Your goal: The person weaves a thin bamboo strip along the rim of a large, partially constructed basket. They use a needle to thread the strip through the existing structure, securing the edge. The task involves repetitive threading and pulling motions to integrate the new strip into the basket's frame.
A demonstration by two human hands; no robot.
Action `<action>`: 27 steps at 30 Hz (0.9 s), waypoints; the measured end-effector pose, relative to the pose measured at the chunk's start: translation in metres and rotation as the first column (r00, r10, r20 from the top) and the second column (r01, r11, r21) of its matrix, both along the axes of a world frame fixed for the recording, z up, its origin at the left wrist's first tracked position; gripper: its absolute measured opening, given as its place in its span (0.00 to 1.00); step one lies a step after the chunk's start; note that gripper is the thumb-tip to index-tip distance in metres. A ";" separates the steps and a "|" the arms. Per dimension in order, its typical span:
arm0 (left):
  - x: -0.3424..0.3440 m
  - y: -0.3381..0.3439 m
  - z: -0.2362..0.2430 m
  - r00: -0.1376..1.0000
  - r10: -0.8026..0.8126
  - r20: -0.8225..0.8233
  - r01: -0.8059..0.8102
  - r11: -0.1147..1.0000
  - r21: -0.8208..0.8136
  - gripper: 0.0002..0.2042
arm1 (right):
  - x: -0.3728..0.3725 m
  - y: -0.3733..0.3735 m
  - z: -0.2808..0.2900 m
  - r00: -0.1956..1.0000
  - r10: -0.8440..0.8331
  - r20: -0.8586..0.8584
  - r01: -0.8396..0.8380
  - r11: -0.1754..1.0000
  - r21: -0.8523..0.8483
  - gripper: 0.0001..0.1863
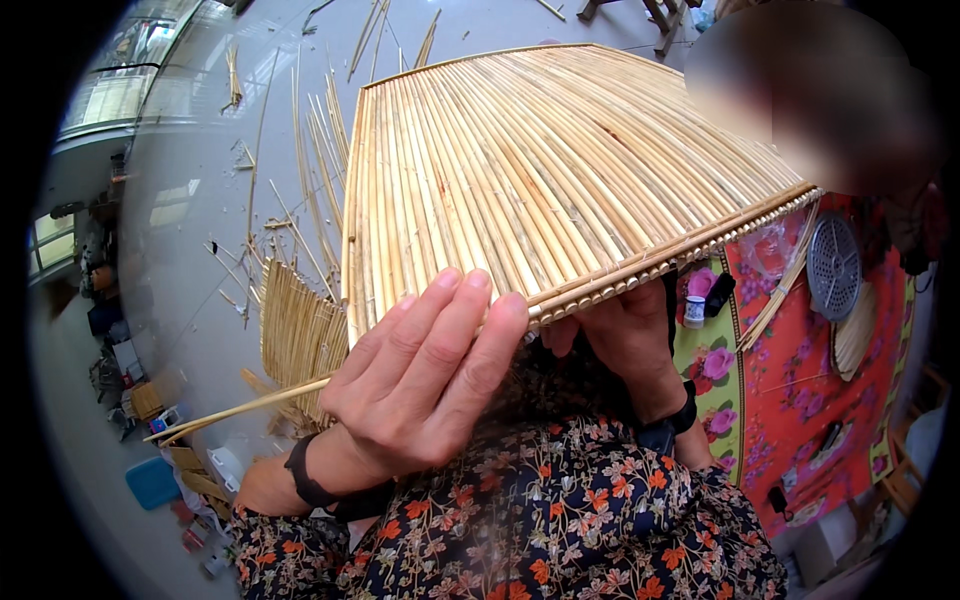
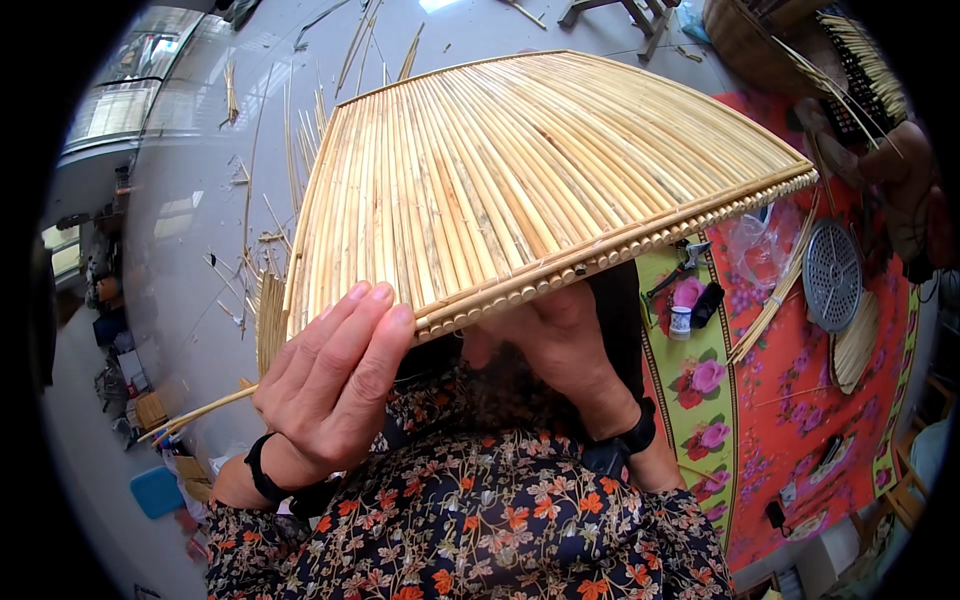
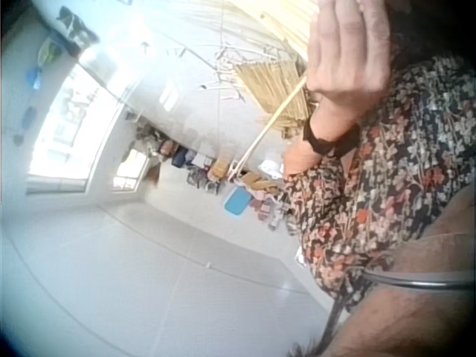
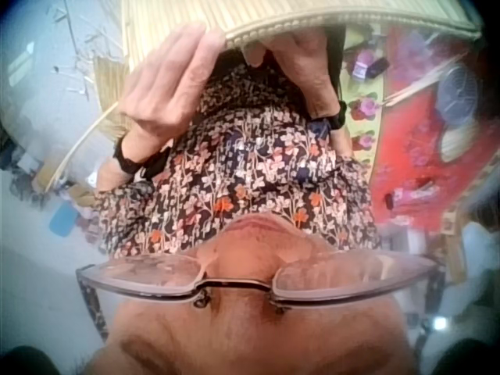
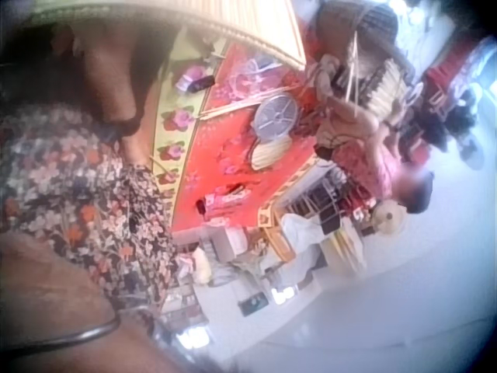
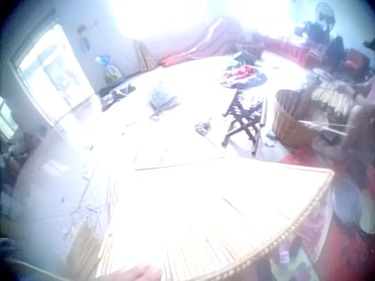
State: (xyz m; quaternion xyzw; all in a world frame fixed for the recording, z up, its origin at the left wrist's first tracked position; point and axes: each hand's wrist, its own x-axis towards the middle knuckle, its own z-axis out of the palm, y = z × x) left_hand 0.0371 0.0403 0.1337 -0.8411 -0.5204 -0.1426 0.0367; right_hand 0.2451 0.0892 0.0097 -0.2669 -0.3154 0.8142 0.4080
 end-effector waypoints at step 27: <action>-0.006 -0.004 -0.027 1.000 0.014 0.018 -0.017 0.990 0.138 0.16 | 0.041 0.010 0.056 0.839 -0.083 0.537 -0.039 0.977 0.211 0.18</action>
